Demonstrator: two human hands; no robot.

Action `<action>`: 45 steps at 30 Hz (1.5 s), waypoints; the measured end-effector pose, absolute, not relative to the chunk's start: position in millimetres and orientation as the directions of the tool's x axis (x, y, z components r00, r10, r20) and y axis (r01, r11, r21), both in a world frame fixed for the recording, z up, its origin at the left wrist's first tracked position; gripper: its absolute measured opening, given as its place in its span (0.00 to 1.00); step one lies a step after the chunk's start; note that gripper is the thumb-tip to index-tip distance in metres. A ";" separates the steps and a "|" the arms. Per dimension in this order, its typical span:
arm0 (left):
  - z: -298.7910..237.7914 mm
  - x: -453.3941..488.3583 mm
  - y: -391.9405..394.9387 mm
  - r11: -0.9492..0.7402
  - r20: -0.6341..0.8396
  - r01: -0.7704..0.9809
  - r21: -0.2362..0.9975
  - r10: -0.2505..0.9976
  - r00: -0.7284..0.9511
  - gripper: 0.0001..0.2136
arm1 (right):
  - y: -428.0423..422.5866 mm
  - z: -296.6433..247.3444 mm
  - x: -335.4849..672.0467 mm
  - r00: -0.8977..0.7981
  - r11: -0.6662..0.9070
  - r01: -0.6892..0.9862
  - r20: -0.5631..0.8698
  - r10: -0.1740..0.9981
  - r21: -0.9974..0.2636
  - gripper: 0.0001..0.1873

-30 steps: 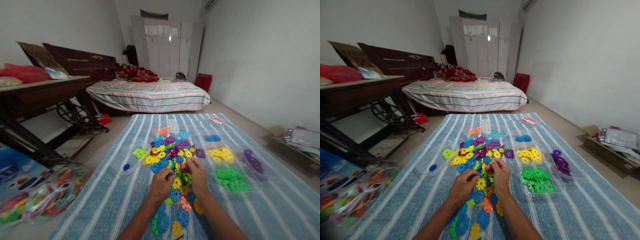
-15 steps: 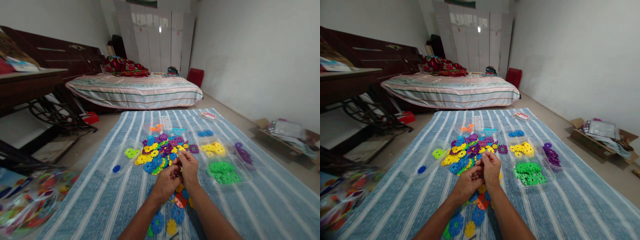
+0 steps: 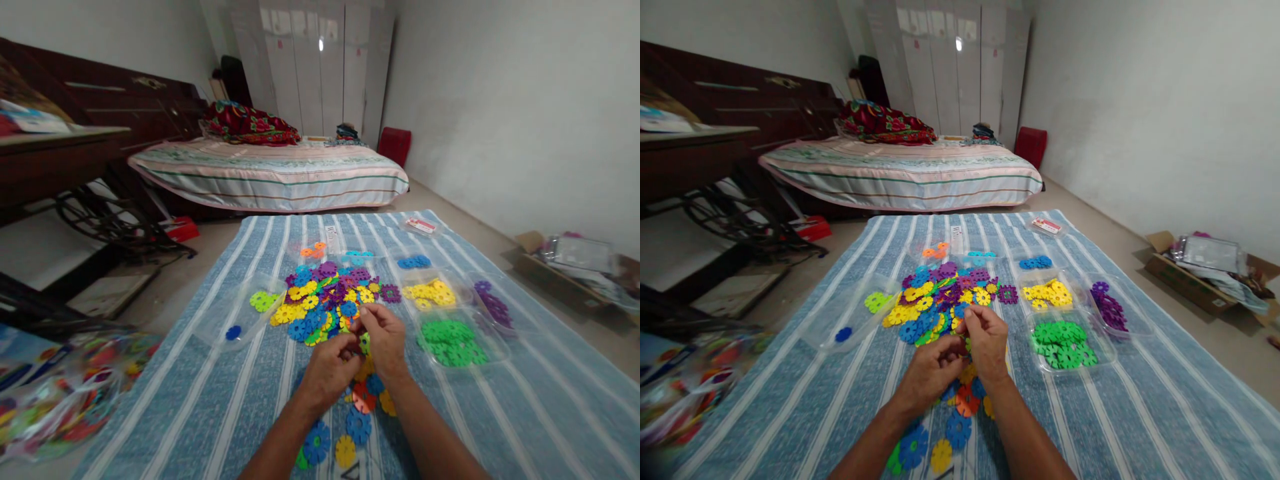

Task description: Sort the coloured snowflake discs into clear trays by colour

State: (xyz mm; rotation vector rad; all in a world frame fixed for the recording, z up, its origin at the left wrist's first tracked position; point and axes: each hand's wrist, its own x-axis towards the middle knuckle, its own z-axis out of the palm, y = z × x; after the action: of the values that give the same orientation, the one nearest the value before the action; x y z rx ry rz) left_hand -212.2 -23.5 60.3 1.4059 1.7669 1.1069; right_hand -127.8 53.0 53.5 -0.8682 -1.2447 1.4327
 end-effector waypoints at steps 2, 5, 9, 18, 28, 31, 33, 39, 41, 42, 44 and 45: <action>56.9 -221.9 -26.3 0.103 0.075 0.489 0.866 0.941 -0.331 0.06 | 57.0 53.5 -119.0 -0.203 0.115 -0.179 0.151 0.967 -0.977 0.12; 50.6 -239.4 -29.7 0.146 0.151 0.536 0.831 0.869 -0.471 0.09 | 65.5 49.6 -103.2 -0.133 0.168 -0.084 0.179 0.975 -0.982 0.13; 42.4 -259.4 -31.3 0.192 0.261 0.612 0.767 0.779 -0.571 0.09 | 73.8 39.9 -88.2 -0.079 0.216 0.082 0.210 0.975 -0.973 0.14; 20.7 -290.2 -31.8 0.370 0.319 0.650 0.664 0.646 -0.693 0.10 | 66.2 15.0 -97.6 -0.311 0.462 0.348 0.364 0.878 -0.816 0.12; 18.3 -297.7 -29.1 0.402 0.246 0.581 0.708 0.630 -0.736 0.10 | 66.5 5.8 -101.7 -0.388 0.622 0.441 0.487 0.783 -0.647 0.11; 18.1 -297.7 -29.3 0.413 0.230 0.575 0.706 0.634 -0.739 0.10 | 74.5 2.7 -103.6 -0.372 0.619 0.522 0.497 0.784 -0.586 0.09; 17.5 -298.0 -29.3 0.415 0.220 0.571 0.708 0.639 -0.737 0.10 | 82.5 2.6 -106.0 -0.359 0.593 0.606 0.483 0.799 -0.530 0.11; 15.6 -299.2 -29.3 0.426 0.221 0.571 0.702 0.632 -0.743 0.10 | 110.0 11.3 -116.0 -0.336 0.465 0.843 0.412 0.847 -0.269 0.17; 15.4 -299.2 -29.0 0.420 0.218 0.565 0.710 0.632 -0.744 0.09 | 115.8 11.6 -118.1 -0.325 0.421 0.884 0.381 0.865 -0.201 0.15; 15.2 -299.2 -28.7 0.412 0.219 0.564 0.715 0.635 -0.741 0.09 | 117.6 11.0 -118.6 -0.325 0.410 0.894 0.365 0.872 -0.183 0.13; 14.8 -299.2 -28.3 0.399 0.227 0.570 0.718 0.641 -0.734 0.10 | 118.5 9.2 -118.6 -0.336 0.409 0.897 0.342 0.878 -0.168 0.11; 14.6 -299.2 -28.0 0.397 0.231 0.574 0.716 0.641 -0.732 0.10 | 117.9 8.5 -118.1 -0.343 0.413 0.896 0.336 0.877 -0.164 0.10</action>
State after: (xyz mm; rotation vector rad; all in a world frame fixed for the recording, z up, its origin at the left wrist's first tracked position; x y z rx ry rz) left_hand -299.2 -28.0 14.6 1.1144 2.5572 1.2588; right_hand -118.1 117.9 8.5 -1.5217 -2.3039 -0.0687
